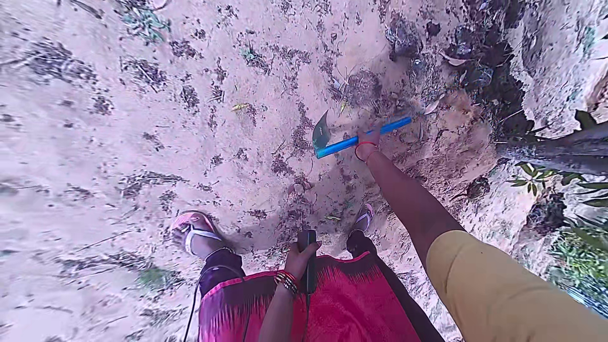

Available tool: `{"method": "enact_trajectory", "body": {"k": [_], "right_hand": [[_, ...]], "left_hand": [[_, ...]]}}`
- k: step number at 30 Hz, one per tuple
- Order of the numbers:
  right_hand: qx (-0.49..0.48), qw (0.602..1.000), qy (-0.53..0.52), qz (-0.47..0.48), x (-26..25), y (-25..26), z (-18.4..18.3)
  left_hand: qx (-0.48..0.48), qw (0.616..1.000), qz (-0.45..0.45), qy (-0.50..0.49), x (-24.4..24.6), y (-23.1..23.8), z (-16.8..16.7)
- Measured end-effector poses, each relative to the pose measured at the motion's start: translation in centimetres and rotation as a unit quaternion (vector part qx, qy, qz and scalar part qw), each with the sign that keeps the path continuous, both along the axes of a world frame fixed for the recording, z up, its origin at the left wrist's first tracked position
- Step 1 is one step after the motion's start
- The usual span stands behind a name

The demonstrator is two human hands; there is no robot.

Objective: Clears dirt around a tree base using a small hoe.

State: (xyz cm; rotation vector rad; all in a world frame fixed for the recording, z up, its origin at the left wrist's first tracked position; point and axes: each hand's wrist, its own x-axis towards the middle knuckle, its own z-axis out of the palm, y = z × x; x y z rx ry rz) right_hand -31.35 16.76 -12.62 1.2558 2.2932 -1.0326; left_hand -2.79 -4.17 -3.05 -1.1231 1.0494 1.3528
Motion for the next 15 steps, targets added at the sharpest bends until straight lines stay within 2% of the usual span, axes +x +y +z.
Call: {"method": "enact_trajectory", "body": {"k": [2,4,5,7,9,10,13,15], "right_hand": [[0.066,0.980,-0.106,0.157,0.9,0.3,0.5],[0.056,0.919,-0.188,0.342,1.3,2.9,2.4],[0.056,0.872,-0.231,0.427,1.2,3.9,3.3],[0.119,0.751,-0.316,0.568,1.3,3.8,4.5],[0.212,0.655,-0.351,0.634,2.0,1.7,5.1],[0.245,0.626,-0.357,0.649,1.9,0.2,5.5],[0.290,0.570,-0.388,0.664,0.7,-4.5,6.9],[0.322,0.489,-0.391,0.711,-0.8,-5.9,7.0]], "left_hand": [[0.004,1.000,0.015,-0.008,0.8,-0.5,-0.1],[0.008,1.000,0.026,-0.010,1.7,-0.7,-0.2],[0.010,0.999,0.033,-0.009,2.0,-0.8,-0.3],[0.017,0.999,0.048,-0.010,2.4,-1.0,-0.5],[0.021,0.998,0.062,-0.008,2.8,-1.0,-0.4],[0.023,0.997,0.067,-0.006,2.8,-1.0,-0.4],[0.026,0.997,0.068,-0.012,3.1,-1.1,-0.5],[0.020,0.998,0.059,-0.014,3.2,-0.9,-0.6]]}}
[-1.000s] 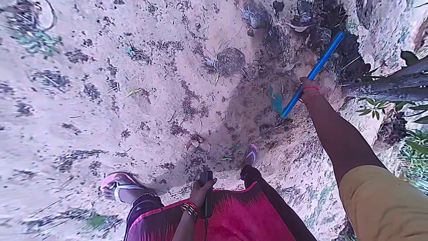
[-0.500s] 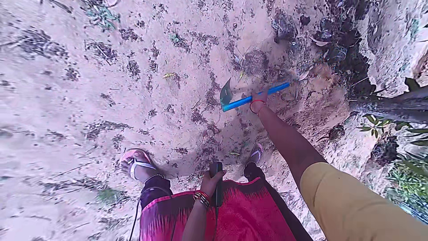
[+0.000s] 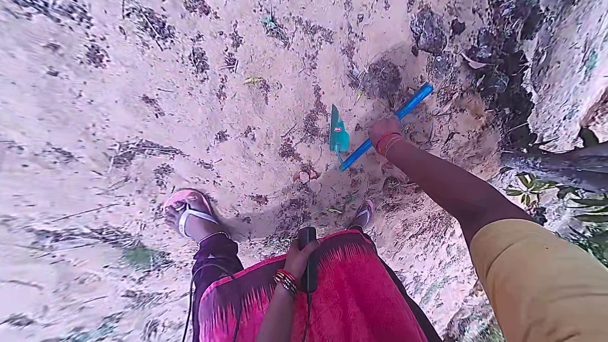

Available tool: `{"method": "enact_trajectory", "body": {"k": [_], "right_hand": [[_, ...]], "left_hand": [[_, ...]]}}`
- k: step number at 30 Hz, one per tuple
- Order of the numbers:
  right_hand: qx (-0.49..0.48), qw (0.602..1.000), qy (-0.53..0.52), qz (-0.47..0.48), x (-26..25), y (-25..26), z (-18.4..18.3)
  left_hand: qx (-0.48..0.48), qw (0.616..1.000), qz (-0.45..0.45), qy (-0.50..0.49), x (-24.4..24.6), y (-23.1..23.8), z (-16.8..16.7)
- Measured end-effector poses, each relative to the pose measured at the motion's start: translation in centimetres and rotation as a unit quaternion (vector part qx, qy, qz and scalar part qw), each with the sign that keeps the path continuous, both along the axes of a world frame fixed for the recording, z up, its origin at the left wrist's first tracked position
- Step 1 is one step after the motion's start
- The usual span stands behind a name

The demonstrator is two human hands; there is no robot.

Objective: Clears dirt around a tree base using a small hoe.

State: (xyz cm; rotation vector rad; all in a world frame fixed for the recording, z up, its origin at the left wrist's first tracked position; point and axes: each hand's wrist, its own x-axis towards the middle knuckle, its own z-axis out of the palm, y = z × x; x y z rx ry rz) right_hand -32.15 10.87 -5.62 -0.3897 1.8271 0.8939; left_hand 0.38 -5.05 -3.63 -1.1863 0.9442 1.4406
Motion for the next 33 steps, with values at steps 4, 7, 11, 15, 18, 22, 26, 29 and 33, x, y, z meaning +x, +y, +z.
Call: {"method": "enact_trajectory", "body": {"k": [4,7,11,15,18,22,26,29,33], "right_hand": [[-0.028,0.980,-0.092,0.175,-2.1,2.2,-1.6],[-0.090,0.976,-0.131,0.147,-2.7,4.8,-1.0],[-0.145,0.988,-0.053,0.026,-4.8,7.2,2.1],[-0.265,0.952,0.115,-0.103,-7.8,7.5,4.4],[-0.356,0.895,0.210,-0.171,-10.2,6.1,3.5],[-0.405,0.842,0.282,-0.220,-13.4,6.7,-0.6],[-0.297,0.890,0.234,-0.257,-13.9,12.0,-4.9],[-0.267,0.890,0.227,-0.292,-12.5,15.7,-6.4],[-0.243,0.889,0.229,-0.313,-11.7,18.0,-5.7]], "left_hand": [[0.004,1.000,-0.004,0.003,0.0,0.3,0.1],[-0.001,1.000,0.018,-0.004,-0.2,0.6,0.2],[-0.005,1.000,0.025,-0.006,-0.4,1.2,-0.5],[-0.010,1.000,0.017,-0.011,-1.3,2.1,-0.8],[-0.019,1.000,0.005,-0.001,-1.6,3.0,-1.0],[-0.027,1.000,-0.010,0.000,-1.0,4.2,-1.6],[-0.033,0.999,-0.035,-0.020,0.6,5.4,-2.4],[-0.032,0.996,-0.078,-0.033,1.2,5.8,-3.0],[-0.045,0.995,-0.079,-0.047,0.8,5.8,-2.7]]}}
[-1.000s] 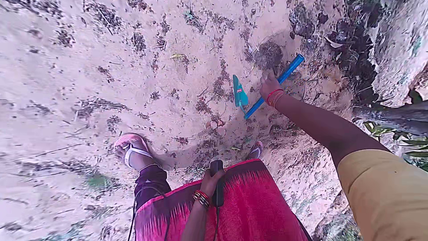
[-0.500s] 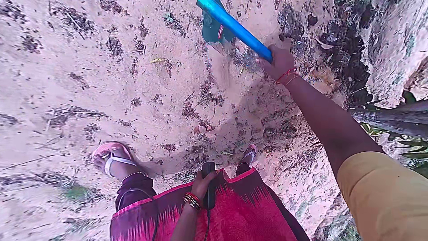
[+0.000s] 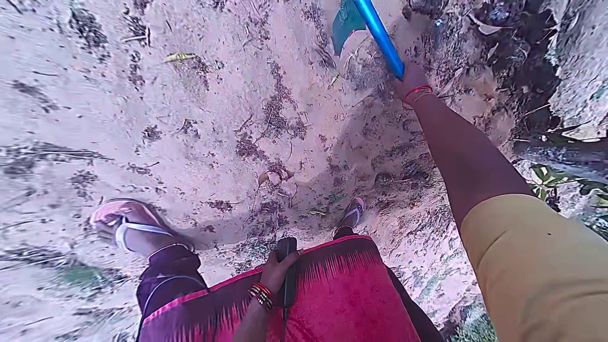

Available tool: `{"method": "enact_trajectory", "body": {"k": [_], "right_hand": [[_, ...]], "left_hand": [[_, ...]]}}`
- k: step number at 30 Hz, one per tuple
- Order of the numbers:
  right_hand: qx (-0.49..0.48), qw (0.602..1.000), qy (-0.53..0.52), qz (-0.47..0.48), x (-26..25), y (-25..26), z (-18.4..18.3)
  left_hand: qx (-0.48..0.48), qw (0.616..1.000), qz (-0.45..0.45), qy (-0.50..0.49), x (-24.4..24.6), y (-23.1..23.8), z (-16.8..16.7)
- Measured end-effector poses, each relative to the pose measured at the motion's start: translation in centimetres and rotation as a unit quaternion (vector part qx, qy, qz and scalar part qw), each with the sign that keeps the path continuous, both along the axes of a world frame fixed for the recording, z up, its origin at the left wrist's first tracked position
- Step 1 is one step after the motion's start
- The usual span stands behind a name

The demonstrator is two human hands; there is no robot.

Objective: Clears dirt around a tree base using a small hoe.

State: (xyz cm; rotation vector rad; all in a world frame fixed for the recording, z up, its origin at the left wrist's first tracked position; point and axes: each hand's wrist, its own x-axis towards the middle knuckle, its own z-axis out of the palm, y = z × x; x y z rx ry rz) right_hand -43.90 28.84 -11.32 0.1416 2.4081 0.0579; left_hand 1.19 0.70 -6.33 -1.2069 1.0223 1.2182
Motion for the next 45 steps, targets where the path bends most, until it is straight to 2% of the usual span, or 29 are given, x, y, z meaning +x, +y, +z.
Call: {"method": "enact_trajectory", "body": {"k": [4,11,18,22,26,33,36,39,42,45], "right_hand": [[0.045,0.998,-0.049,0.020,0.0,0.3,1.3],[0.140,0.975,-0.121,0.122,-2.2,-4.8,2.9],[0.192,0.963,-0.119,0.145,1.0,-3.6,5.1],[0.192,0.964,-0.104,0.152,1.4,-0.1,7.3],[0.231,0.967,-0.061,0.090,2.1,6.6,11.5],[0.310,0.942,0.059,-0.114,3.6,24.4,21.4],[0.327,0.924,0.079,-0.181,6.1,28.4,23.3],[0.304,0.907,0.155,-0.248,9.7,28.6,22.1],[0.255,0.889,0.249,-0.287,11.8,25.6,19.0],[0.164,0.890,0.318,-0.281,11.6,20.9,15.6]], "left_hand": [[0.000,1.000,0.023,0.011,-0.3,-0.1,0.3],[0.017,0.999,0.021,0.026,0.2,-0.8,0.3],[0.015,0.998,0.034,0.048,0.7,-1.4,0.2],[-0.006,0.998,0.032,0.056,0.5,-1.1,0.0],[-0.008,0.998,0.011,0.061,0.5,-0.5,-0.4],[-0.016,0.998,-0.008,0.062,0.4,1.2,-0.3],[-0.012,0.998,-0.025,0.059,0.0,1.6,0.0],[-0.011,0.998,-0.039,0.058,-0.3,1.7,0.3],[-0.008,0.997,-0.039,0.062,-0.2,1.7,0.2],[-0.011,0.997,-0.031,0.068,-0.3,1.8,0.4]]}}
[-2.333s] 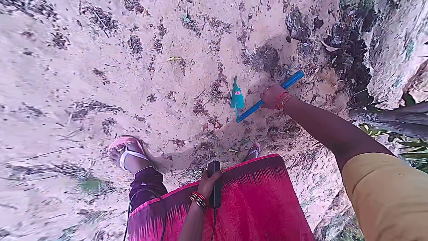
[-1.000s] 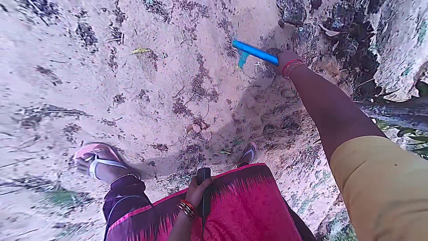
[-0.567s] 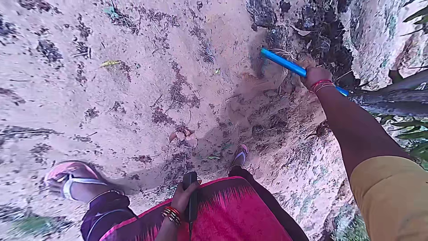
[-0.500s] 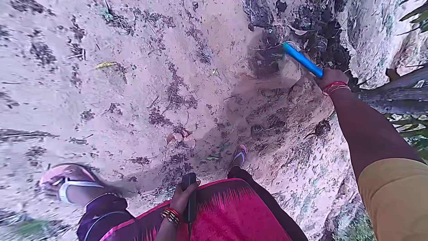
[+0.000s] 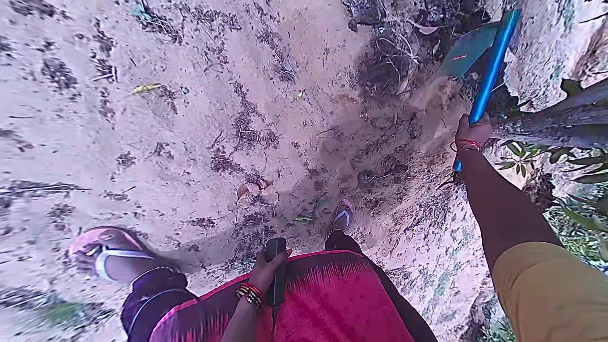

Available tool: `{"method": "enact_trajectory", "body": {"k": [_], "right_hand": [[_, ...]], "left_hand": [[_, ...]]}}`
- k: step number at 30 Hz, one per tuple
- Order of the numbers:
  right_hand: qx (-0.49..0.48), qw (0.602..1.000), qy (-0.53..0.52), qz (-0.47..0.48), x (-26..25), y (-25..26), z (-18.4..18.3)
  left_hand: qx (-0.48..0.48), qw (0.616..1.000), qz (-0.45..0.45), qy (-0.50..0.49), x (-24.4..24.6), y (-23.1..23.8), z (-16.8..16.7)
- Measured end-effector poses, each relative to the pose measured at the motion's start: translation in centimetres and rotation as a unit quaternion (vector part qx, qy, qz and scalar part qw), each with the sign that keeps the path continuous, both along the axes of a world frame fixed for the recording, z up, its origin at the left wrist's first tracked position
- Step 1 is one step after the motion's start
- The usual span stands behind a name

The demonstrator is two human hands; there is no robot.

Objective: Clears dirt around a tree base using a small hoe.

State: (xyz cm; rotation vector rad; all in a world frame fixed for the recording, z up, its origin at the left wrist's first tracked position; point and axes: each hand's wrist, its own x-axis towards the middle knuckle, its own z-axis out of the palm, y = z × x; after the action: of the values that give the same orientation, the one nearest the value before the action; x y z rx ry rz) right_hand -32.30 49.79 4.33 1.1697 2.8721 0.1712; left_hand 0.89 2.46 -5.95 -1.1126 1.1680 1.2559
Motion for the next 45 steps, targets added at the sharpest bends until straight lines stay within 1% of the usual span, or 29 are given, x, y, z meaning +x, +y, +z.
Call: {"method": "enact_trajectory", "body": {"k": [3,6,9,11,13,15,16,17,19,21,23,25,26,28,29,32,34,36,38,40,43,45], "right_hand": [[-0.061,0.996,0.004,0.067,-1.2,-6.3,-3.0],[-0.152,0.973,-0.001,0.176,-2.4,-12.4,-6.1],[-0.211,0.945,-0.034,0.248,-2.4,-17.7,-9.4],[-0.228,0.934,-0.083,0.261,-1.6,-19.8,-11.6],[-0.213,0.925,-0.169,0.267,-0.3,-19.7,-14.1],[-0.191,0.904,-0.289,0.250,1.1,-18.0,-16.3],[-0.179,0.894,-0.333,0.239,1.8,-17.1,-17.4],[-0.177,0.891,-0.347,0.231,2.4,-16.3,-18.4],[-0.186,0.893,-0.342,0.226,2.9,-14.9,-19.7],[-0.188,0.886,-0.345,0.248,1.8,-14.1,-19.5],[-0.156,0.865,-0.380,0.289,0.2,-13.0,-17.7],[-0.096,0.842,-0.417,0.329,-2.0,-10.6,-14.8],[-0.070,0.835,-0.429,0.337,-3.0,-9.1,-13.2],[-0.029,0.837,-0.436,0.330,-3.5,-5.6,-9.5],[-0.013,0.847,-0.428,0.317,-3.2,-3.7,-7.5],[0.023,0.896,-0.371,0.242,-1.1,1.5,-0.6],[0.041,0.935,-0.298,0.187,0.2,3.5,4.0],[0.050,0.963,-0.237,0.120,1.5,4.1,7.9],[0.039,0.984,-0.166,0.051,2.4,2.3,11.1],[0.008,0.996,-0.086,0.010,3.1,-0.9,13.3],[-0.074,0.997,0.012,-0.025,4.5,-8.5,15.8],[-0.131,0.988,0.069,-0.043,5.3,-14.9,17.0]], "left_hand": [[0.003,1.000,-0.003,0.004,-0.4,-0.2,0.4],[0.010,1.000,-0.011,0.004,-0.7,-0.5,0.7],[0.007,1.000,-0.003,0.004,-0.5,-0.8,0.5],[0.005,1.000,-0.001,0.006,-0.2,-1.0,0.4],[0.004,1.000,-0.001,0.012,-0.1,-1.0,0.5],[0.005,1.000,-0.011,0.010,0.2,-0.7,0.6],[0.007,1.000,-0.019,0.004,0.3,-0.4,0.5],[0.006,1.000,-0.023,-0.001,0.5,-0.2,0.3],[-0.002,1.000,-0.029,-0.010,1.1,0.3,-0.3],[-0.007,0.999,-0.034,-0.016,1.5,0.9,-1.0],[-0.017,0.999,-0.046,-0.023,2.3,1.4,-1.4],[-0.030,0.997,-0.061,-0.026,2.4,1.7,-2.1],[-0.035,0.997,-0.065,-0.024,2.2,1.8,-2.4],[-0.032,0.997,-0.067,-0.018,1.8,2.2,-2.3],[-0.031,0.997,-0.069,-0.010,1.7,2.2,-2.1],[-0.026,0.997,-0.075,0.021,2.5,2.1,-1.1],[-0.019,0.993,-0.102,0.061,3.0,1.4,-0.5],[-0.002,0.990,-0.106,0.092,3.3,0.2,1.3],[-0.004,0.991,-0.031,0.132,3.4,-1.5,4.0],[-0.029,0.977,0.093,0.192,3.4,-2.9,6.4],[-0.038,0.929,0.260,0.261,2.4,-7.1,11.1],[-0.033,0.892,0.334,0.304,1.6,-11.4,15.4]]}}
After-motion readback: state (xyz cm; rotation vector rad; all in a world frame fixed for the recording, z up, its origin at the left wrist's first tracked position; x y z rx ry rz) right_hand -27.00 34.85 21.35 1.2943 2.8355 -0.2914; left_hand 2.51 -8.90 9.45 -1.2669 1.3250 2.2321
